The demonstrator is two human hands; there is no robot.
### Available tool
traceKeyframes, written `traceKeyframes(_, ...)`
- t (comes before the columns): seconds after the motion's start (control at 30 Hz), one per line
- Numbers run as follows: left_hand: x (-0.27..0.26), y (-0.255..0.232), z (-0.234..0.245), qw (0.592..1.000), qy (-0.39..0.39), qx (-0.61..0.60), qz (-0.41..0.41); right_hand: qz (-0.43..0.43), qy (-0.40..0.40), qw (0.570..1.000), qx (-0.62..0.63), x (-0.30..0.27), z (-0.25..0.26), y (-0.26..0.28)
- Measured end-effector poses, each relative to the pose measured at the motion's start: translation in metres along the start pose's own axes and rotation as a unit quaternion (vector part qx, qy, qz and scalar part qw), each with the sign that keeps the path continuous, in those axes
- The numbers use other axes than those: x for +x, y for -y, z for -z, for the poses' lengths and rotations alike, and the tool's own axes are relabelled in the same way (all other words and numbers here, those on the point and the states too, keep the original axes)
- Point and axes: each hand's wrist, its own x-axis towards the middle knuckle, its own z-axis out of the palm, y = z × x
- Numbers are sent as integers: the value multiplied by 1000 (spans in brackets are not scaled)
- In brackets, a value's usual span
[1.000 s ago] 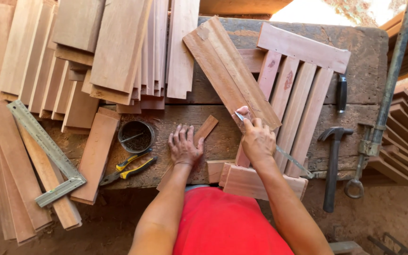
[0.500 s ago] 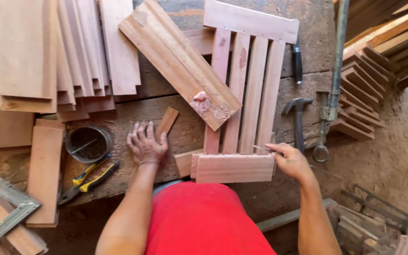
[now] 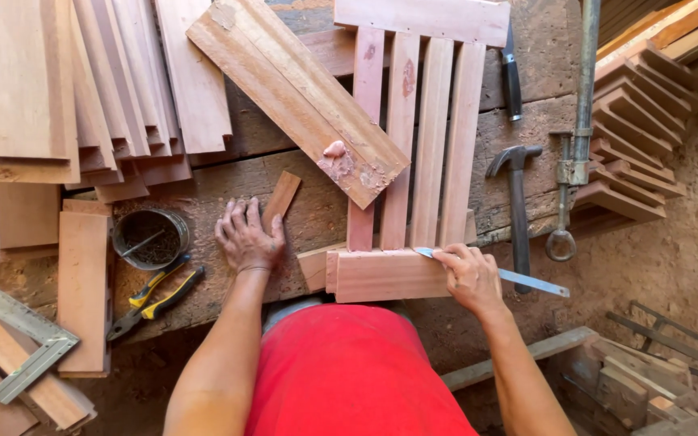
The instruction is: Applying and smoothing wood filler on the joints of a wooden furniture component using a putty knife.
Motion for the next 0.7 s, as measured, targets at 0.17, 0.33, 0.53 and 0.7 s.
traceKeyframes(0.17,-3,1,-1,1000,-1,3,-4,23,62,997,-42,21,37,7)
traceKeyframes(0.33,-1,1,-5,1000,-7,3,1,-8,136,991,-15,34,69,3)
traceKeyframes(0.53,0,-1,0,1000,8,6,3,-13,65,998,-5,11,-3,-32)
traceKeyframes(0.7,3,-8,15,1000,12,7,3,-11,97,995,-10,28,68,-8)
